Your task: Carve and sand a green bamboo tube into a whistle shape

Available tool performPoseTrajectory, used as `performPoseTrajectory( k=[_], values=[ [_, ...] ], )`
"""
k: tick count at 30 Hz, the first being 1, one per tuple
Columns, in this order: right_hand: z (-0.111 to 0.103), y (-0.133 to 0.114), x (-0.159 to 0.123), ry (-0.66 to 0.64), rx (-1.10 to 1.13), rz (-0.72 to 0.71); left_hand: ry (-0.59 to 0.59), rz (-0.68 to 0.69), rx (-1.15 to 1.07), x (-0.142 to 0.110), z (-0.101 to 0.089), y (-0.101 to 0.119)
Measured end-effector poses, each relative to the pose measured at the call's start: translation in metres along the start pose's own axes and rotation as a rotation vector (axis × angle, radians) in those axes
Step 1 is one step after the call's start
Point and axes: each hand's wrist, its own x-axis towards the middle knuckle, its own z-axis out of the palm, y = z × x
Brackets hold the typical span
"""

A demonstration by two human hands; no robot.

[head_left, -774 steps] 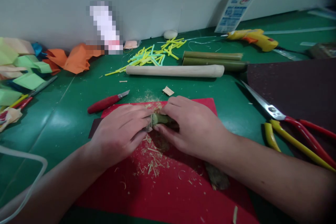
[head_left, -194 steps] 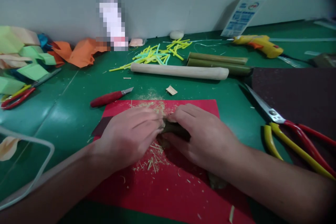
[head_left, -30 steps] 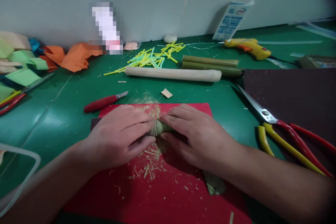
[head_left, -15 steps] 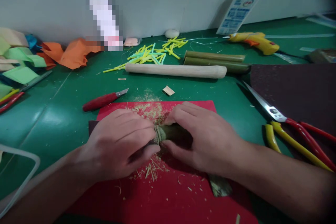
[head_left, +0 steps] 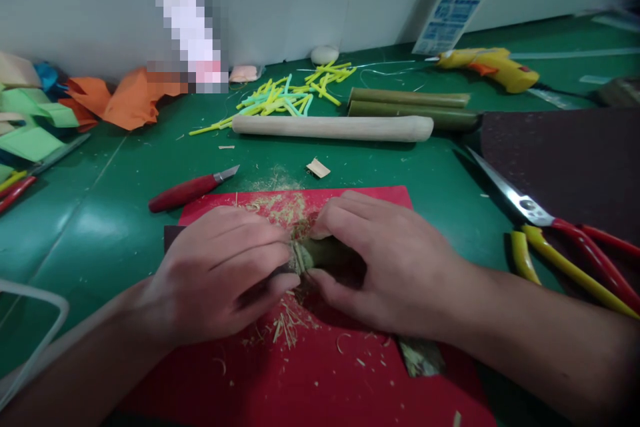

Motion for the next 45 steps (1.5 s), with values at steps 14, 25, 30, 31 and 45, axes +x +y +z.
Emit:
performPoseTrajectory(
  k=[14,25,30,31,45],
  values=[
    [-0.001,0.004,0.001,-0.005,0.071,-0.096,0.066,0.067,-0.073,0.004,0.002,-0.001],
    [0.0,0.003,0.001,0.014,0.073,-0.117,0.055,0.078,-0.083,0.006,0.001,-0.004],
    [-0.001,0.004,0.001,0.009,0.08,-0.12,0.041,0.071,-0.075,0.005,0.002,-0.003],
    [-0.001,0.003,0.001,0.004,0.077,-0.119,0.05,0.067,-0.068,0.005,0.002,-0.004],
    [0.0,0.003,-0.001,0.011,0.035,-0.058,-0.018,0.03,-0.042,-0.002,0.0,-0.01]
  ],
)
